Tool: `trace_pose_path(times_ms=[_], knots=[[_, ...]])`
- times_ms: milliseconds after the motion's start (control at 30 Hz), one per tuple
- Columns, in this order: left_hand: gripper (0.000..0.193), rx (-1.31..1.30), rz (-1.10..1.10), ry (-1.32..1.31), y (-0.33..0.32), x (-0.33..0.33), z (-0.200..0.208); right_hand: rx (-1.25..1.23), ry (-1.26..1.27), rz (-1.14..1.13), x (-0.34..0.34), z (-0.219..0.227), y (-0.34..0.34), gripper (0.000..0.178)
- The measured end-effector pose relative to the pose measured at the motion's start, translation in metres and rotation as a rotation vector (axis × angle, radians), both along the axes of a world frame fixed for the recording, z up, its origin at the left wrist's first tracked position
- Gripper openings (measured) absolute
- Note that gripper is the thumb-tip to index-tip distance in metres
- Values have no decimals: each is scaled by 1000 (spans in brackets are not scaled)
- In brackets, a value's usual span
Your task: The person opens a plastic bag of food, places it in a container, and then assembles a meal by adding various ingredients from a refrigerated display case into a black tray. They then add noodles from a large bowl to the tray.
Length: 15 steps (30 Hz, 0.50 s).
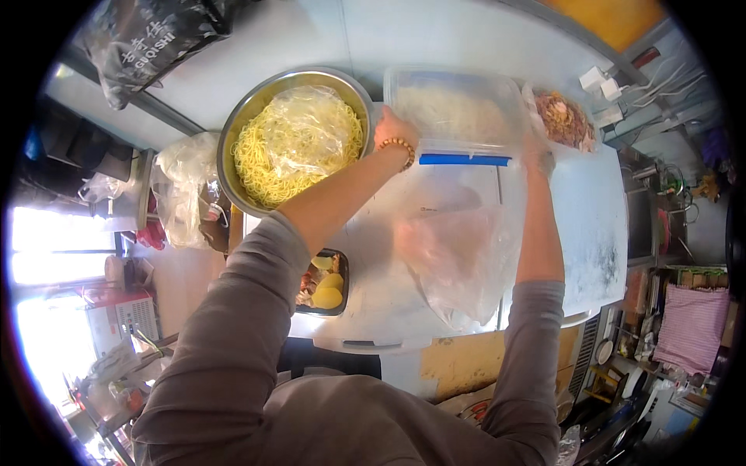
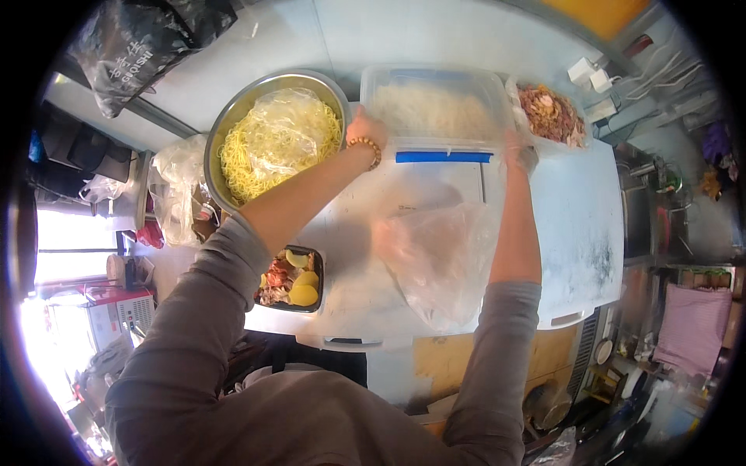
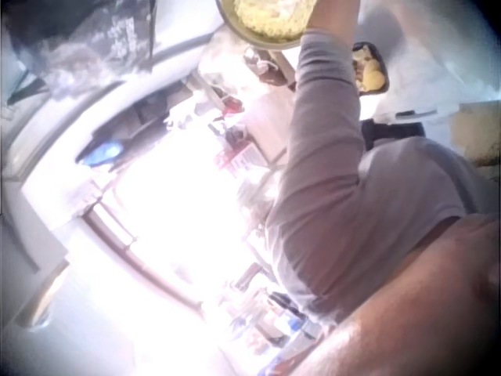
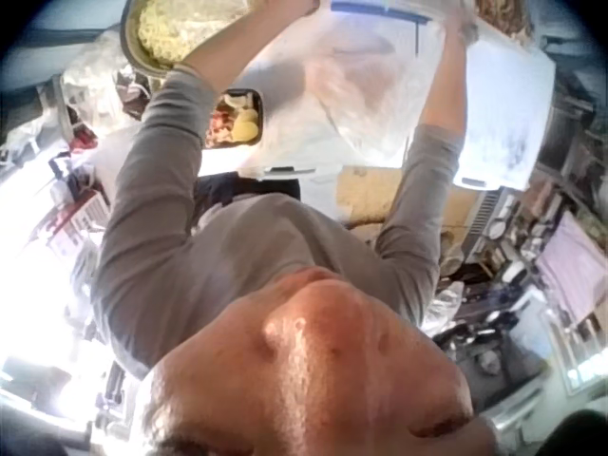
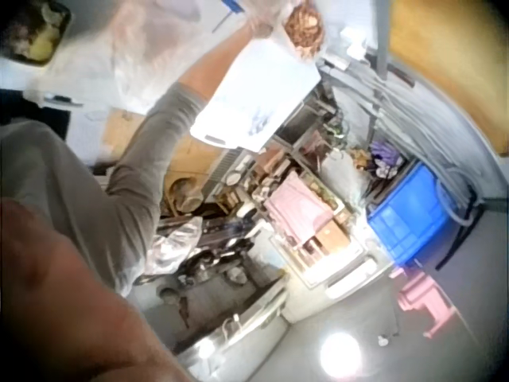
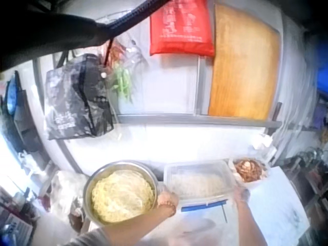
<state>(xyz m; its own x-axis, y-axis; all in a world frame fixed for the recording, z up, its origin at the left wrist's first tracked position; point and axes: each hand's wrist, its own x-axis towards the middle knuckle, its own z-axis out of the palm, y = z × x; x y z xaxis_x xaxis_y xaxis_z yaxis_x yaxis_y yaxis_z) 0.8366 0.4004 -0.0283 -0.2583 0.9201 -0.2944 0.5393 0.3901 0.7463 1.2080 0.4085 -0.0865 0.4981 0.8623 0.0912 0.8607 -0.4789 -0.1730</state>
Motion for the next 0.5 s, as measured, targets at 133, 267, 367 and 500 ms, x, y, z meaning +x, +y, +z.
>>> trace_pose_path(times_ms=[133, 267, 367, 500], knots=[[51, 18, -14, 8, -5, -33, -1, -6, 28, 6, -40, -2, 13, 50], [58, 171, -194, -93, -6, -6, -6, 64, -131, 170, 87, -45, 8, 43], [53, -27, -1, -22, 5, -1, -21, 75, -244, 330, 67, -60, 14, 41], [57, -102, 86, -165, 13, 7, -14, 120, 122, 16, -1, 2, -14, 62]])
